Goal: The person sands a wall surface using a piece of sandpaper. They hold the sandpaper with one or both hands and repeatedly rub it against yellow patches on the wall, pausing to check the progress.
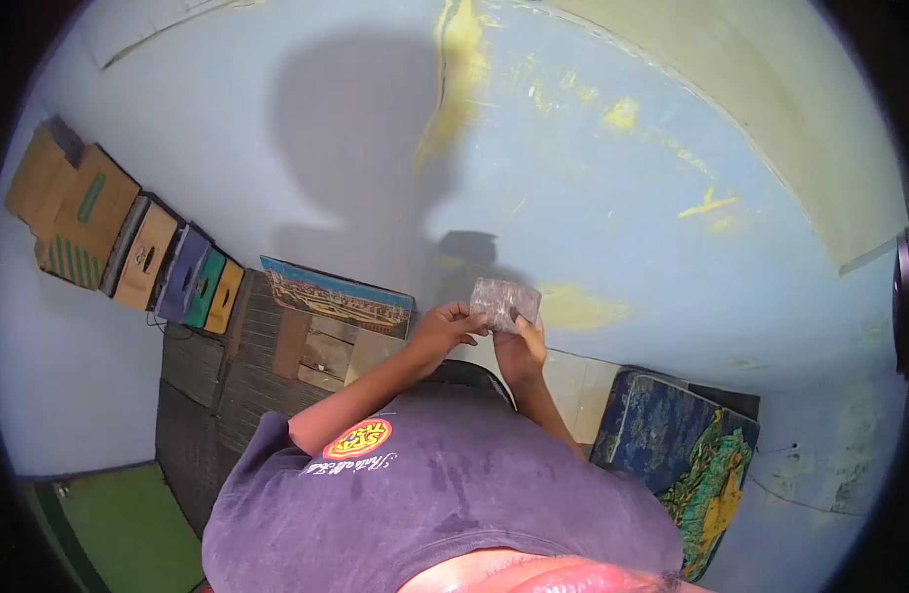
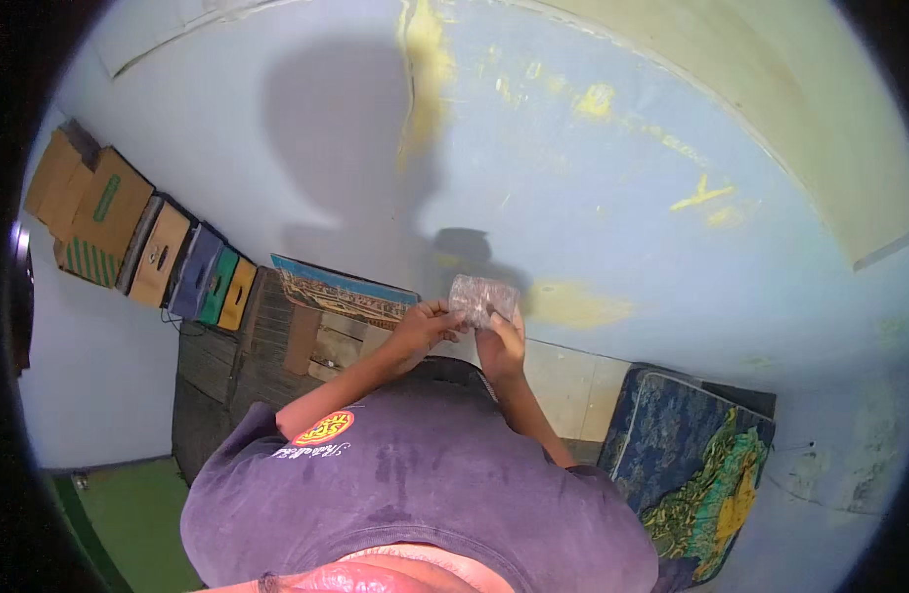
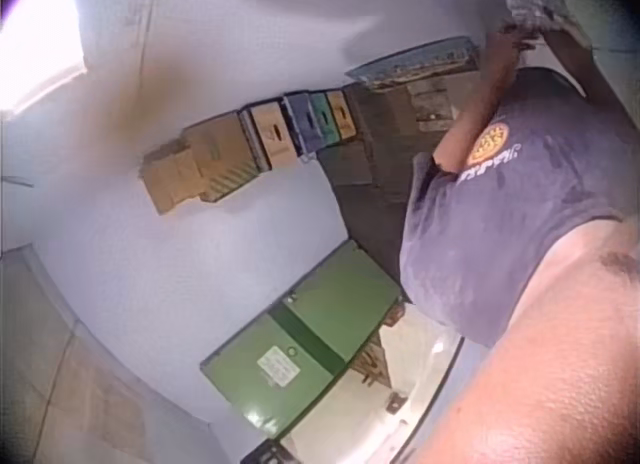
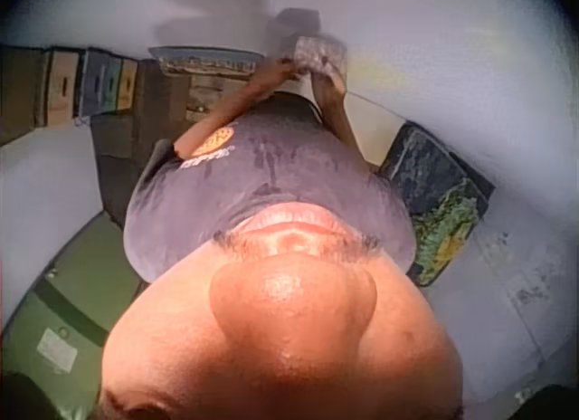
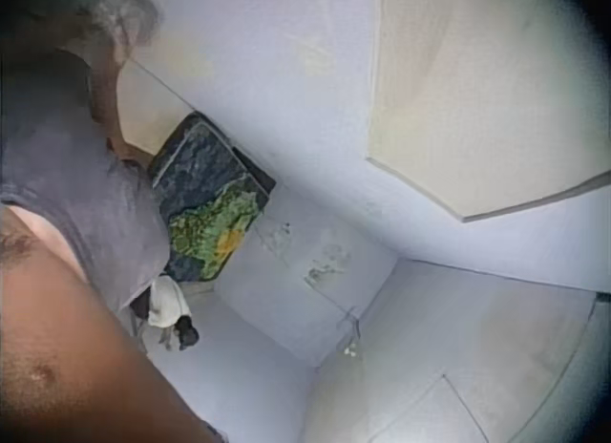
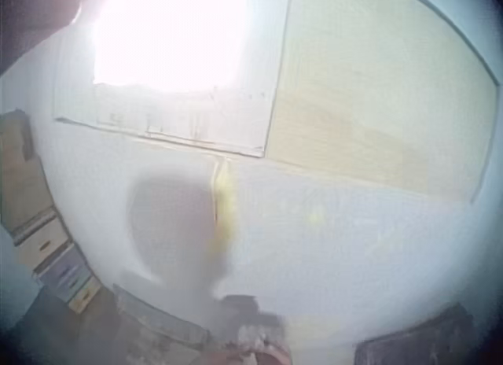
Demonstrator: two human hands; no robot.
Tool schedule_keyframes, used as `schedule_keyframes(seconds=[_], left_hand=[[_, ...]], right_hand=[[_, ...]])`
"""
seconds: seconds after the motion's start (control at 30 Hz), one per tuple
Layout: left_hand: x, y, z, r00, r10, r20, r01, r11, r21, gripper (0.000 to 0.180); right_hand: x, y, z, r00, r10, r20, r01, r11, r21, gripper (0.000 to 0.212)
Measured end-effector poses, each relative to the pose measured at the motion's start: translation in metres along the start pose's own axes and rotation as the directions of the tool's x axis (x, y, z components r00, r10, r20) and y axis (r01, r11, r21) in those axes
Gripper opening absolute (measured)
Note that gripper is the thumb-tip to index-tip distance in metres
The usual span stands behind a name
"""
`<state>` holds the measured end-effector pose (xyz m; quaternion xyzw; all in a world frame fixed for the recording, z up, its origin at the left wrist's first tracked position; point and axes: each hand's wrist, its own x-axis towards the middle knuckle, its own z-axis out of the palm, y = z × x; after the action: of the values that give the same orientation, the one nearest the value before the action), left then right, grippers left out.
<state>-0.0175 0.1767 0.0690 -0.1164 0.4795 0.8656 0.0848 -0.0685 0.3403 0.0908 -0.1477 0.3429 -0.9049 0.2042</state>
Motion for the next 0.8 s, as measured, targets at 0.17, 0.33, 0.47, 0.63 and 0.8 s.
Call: schedule_keyframes(seconds=[0.17,0.33,0.47,0.63,0.8], left_hand=[[0.008,0.017,0.018,0.991,-0.062,0.117,0.038,0.979,0.198,0.03],[0.05,0.102,0.004,0.759,0.595,0.264,-0.457,0.199,0.867,0.037],[0.083,0.277,0.022,0.04,0.78,0.625,-0.301,-0.587,0.752,0.055],[0.119,0.316,0.009,0.197,0.578,0.792,-0.071,-0.797,0.599,0.058],[0.178,0.172,-0.059,0.537,0.147,0.83,-0.392,-0.829,0.4,0.055]], right_hand=[[0.002,0.0,0.023,0.953,-0.093,-0.287,0.054,0.989,-0.141,0.035],[0.006,-0.016,-0.015,0.907,-0.264,-0.328,0.206,0.957,-0.203,0.034],[-0.003,-0.027,-0.023,0.885,-0.279,-0.373,0.194,0.949,-0.249,0.037],[-0.026,-0.02,-0.043,0.875,-0.27,-0.402,0.173,0.95,-0.261,0.039],[-0.038,-0.022,-0.047,0.846,-0.223,-0.485,0.098,0.958,-0.269,0.037]])
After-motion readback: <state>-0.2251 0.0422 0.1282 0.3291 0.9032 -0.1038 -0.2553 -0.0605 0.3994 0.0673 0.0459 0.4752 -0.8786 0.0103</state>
